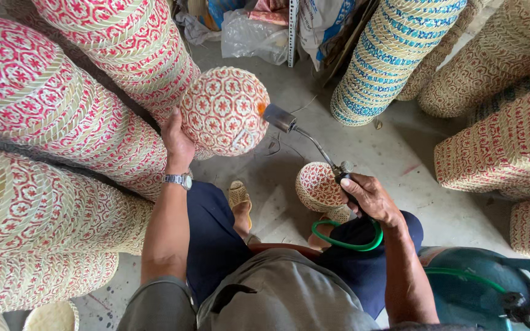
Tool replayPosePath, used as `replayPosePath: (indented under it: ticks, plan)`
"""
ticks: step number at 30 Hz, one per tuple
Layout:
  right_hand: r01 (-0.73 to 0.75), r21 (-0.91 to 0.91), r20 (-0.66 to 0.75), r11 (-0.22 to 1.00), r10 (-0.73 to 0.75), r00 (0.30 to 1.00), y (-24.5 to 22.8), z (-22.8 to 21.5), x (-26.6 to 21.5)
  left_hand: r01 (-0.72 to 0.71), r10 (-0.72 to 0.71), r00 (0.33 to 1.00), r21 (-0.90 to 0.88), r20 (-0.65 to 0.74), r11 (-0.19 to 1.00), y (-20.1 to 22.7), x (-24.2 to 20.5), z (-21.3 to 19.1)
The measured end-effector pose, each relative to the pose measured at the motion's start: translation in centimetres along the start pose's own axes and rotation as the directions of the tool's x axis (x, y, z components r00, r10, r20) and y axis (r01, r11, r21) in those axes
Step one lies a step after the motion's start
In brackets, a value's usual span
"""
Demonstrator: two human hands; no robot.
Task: The person uses a handheld blowtorch to apply heat to the surface of small woven baskets. They rotate each basket to treat different areas, then place it down and pick up another one to repeat the process.
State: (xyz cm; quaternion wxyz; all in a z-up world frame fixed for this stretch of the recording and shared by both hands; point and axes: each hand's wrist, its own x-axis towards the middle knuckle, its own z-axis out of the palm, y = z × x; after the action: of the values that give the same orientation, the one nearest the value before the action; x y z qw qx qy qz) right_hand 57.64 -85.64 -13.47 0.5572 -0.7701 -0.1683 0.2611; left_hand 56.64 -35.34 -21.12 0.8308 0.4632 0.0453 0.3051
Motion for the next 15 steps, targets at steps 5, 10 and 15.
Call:
replayPosePath:
  ticks: [5,10,15]
  plan:
    - [0.06,-0.028,-0.001,0.998,-0.06,0.998,0.7,0.4,-1.5,0.135,-0.139,0.99,-0.229,-0.002,0.964,0.1,-0.7,-0.3]
    - [0.0,-0.026,0.061,1.0,0.001,0.998,1.5,1.1,-2.4,0.252,-0.226,0.968,-0.45,0.11,0.857,0.4,-1.0,-0.4]
    - [0.019,0.024,-0.009,1.0,-0.019,1.0,1.0,0.2,-2.6,0.213,-0.196,0.977,-0.421,0.084,0.882,1.5,-0.6,-0.2]
